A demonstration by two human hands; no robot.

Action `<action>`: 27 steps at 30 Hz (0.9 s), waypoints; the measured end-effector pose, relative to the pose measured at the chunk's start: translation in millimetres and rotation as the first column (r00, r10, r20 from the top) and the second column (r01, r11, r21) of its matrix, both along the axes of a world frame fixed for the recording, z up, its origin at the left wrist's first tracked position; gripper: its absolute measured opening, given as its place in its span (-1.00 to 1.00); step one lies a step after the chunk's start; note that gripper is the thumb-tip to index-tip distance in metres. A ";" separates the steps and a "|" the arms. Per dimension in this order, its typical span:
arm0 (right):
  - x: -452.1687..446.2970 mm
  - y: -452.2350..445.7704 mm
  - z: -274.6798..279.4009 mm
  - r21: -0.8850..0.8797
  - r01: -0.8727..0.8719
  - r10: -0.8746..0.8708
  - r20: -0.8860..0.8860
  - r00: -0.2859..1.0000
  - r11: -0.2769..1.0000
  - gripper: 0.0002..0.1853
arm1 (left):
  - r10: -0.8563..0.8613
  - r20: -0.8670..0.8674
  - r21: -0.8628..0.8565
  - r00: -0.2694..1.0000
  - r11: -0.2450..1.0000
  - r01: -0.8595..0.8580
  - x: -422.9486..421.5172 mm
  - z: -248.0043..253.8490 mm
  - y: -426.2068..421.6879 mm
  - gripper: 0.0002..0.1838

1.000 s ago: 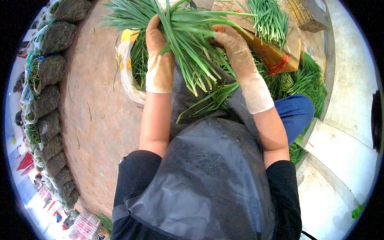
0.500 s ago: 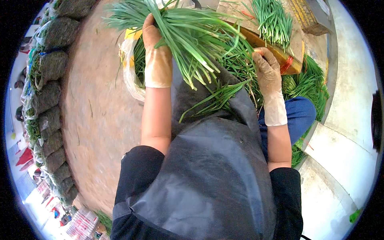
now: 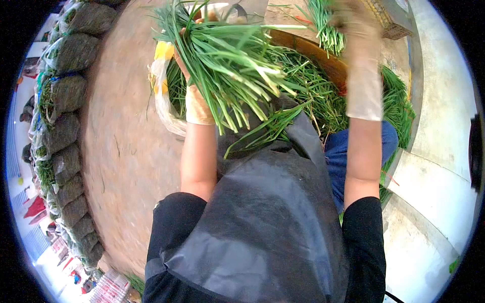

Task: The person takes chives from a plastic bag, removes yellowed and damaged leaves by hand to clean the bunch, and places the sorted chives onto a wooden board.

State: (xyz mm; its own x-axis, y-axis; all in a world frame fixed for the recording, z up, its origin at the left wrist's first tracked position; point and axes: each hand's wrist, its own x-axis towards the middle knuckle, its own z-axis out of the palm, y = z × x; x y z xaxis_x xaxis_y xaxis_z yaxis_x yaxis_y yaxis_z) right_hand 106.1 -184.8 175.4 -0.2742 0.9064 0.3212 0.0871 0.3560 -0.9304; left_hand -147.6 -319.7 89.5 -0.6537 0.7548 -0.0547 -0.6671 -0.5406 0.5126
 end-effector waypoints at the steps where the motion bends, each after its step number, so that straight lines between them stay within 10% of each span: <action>1: -18.0 -6.8 -12.2 -0.024 -0.134 0.136 0.101 0.986 0.991 -0.75 | -0.005 -0.010 -0.008 1.000 1.000 0.005 7.5 1.9 1.4 -0.69; 3: -41.4 -31.4 -23.2 -0.269 -0.424 0.460 0.085 0.884 0.865 -0.75 | -0.013 -0.021 -0.008 1.000 1.000 0.013 14.1 4.1 4.3 -0.70; 17: 2.1 -50.0 -71.9 -0.362 -0.265 0.247 -0.094 0.964 0.894 -0.71 | -0.017 -0.029 0.001 0.999 1.000 0.017 16.3 -1.7 -0.2 -0.77; 19: 28.0 -46.8 -90.3 -0.351 -0.235 0.345 0.292 0.892 0.906 -0.72 | 0.015 -0.034 0.006 0.999 1.000 -0.015 -3.2 -7.2 0.0 -0.78; 21: 41.2 -73.8 -109.1 0.003 -0.147 0.063 0.895 0.442 0.989 -0.66 | 0.015 -0.039 0.031 0.999 0.999 -0.013 -20.2 -8.0 -2.1 -0.78; 22: 36.9 -87.1 -95.5 0.305 -0.233 -0.120 0.805 0.581 0.923 -0.63 | 0.006 -0.049 0.038 0.999 0.999 -0.005 -20.5 -6.8 -1.6 -0.79; 24: 21.9 -111.4 -49.7 0.120 -0.193 0.122 0.442 0.889 0.974 -0.73 | -0.033 -0.103 0.034 0.994 0.999 0.037 -13.0 -3.3 -1.0 -0.79; 27: -17.9 -140.4 -1.6 0.252 -0.210 0.074 0.460 0.885 0.945 -0.71 | -0.056 -0.073 0.190 0.996 0.979 0.069 8.9 5.1 -0.9 -0.75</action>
State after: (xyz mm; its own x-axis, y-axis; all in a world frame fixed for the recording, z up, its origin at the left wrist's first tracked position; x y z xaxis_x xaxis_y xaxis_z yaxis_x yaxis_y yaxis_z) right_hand 88.2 -325.2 173.8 -0.5667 0.7333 0.3756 0.3892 0.6401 -0.6624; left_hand -138.7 -320.5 94.6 -0.6019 0.7867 0.1376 -0.6706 -0.5914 0.4479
